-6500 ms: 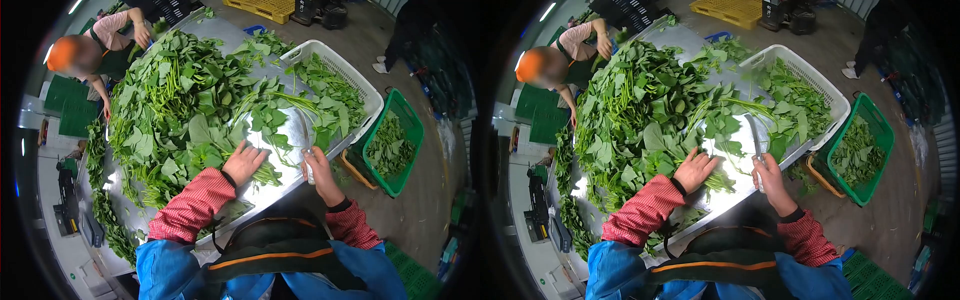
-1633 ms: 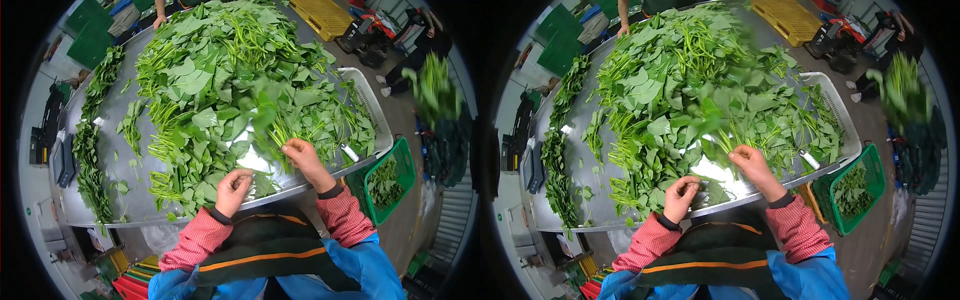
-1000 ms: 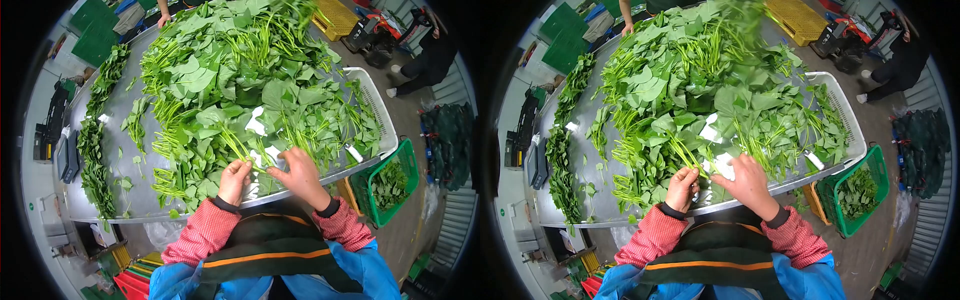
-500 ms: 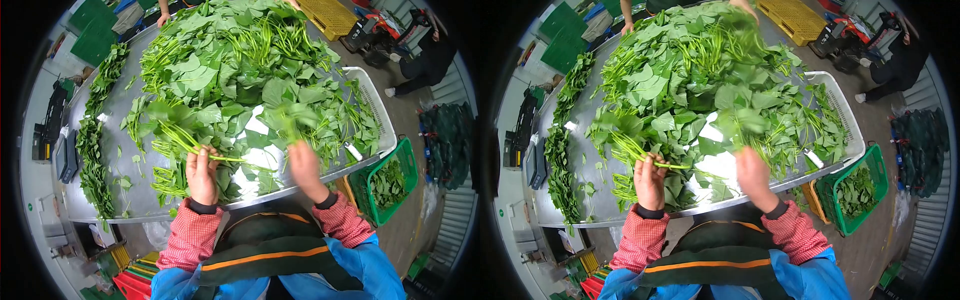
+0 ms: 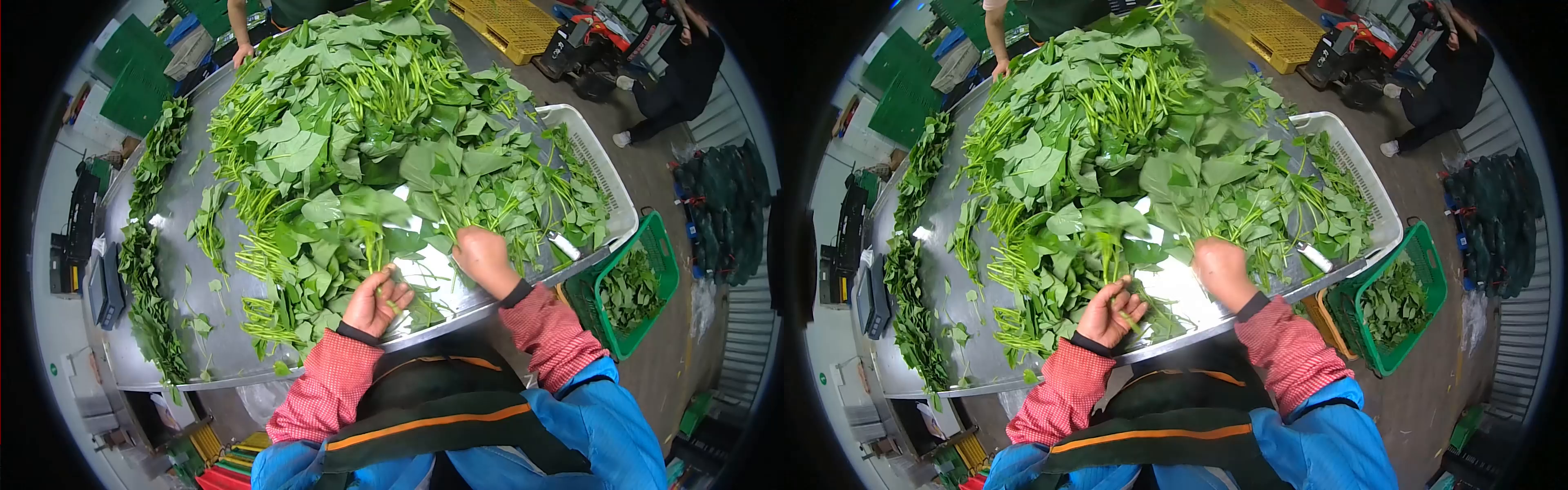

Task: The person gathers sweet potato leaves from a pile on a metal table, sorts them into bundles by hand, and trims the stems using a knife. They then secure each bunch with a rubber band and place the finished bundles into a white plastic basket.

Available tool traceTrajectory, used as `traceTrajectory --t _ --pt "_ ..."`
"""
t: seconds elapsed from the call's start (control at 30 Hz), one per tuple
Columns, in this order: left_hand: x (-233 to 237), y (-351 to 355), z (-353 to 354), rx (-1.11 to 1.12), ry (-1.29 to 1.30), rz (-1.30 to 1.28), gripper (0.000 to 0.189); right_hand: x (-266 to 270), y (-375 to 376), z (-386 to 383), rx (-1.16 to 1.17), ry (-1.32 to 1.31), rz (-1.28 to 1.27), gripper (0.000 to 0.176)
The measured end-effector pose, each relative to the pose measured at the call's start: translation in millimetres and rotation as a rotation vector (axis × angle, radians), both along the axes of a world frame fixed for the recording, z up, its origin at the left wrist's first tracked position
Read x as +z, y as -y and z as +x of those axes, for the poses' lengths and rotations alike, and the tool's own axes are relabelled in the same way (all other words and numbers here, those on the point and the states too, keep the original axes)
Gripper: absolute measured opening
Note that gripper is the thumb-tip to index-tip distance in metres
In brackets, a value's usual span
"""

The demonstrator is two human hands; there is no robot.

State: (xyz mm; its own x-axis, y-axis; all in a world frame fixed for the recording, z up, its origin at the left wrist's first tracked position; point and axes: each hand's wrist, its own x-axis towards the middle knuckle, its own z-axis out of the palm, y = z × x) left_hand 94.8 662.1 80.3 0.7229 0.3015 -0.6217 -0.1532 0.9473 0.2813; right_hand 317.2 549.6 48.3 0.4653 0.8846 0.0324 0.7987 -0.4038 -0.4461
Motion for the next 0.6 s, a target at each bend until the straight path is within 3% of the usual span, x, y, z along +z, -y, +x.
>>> traceTrajectory --t 0.07,0.1,0.17,0.27,0.3,0.33,0.37,0.43,0.53,0.6 --pt "-3 -4 -6 -0.017 0.092 -0.08 0.018 28 2 13 -0.156 -0.653 0.076 0.01" --pt "-1 -6 -8 -0.023 0.11 -0.087 0.018 47 9 21 -0.143 -0.976 0.271 0.011" --pt "13 -4 -7 0.12 -0.007 -0.05 0.014 72 25 27 -0.169 -1.391 0.321 0.014" --pt "42 -4 -2 0.221 0.111 0.21 0.007 40 25 -17 -0.043 -0.385 0.206 0.012" --pt "49 -5 1 0.218 0.137 0.312 0.006 30 23 -34 0.107 -0.109 -0.063 0.014" --pt "53 -7 4 0.21 0.132 0.356 0.006 26 23 -46 0.405 -0.035 0.065 0.022" --pt "55 -8 5 0.202 0.125 0.401 0.006 13 24 -62 0.436 0.0 0.069 0.025" --pt "42 -10 4 0.168 0.103 0.228 0.008 33 19 -60 0.196 -0.129 0.047 0.032" --pt "21 -3 4 0.058 0.009 0.047 0.015 47 16 -17 -0.151 0.215 -0.027 0.03" --pt "3 4 6 -0.012 -0.035 -0.096 0.019 6 23 5 -0.11 0.293 -0.052 0.03"
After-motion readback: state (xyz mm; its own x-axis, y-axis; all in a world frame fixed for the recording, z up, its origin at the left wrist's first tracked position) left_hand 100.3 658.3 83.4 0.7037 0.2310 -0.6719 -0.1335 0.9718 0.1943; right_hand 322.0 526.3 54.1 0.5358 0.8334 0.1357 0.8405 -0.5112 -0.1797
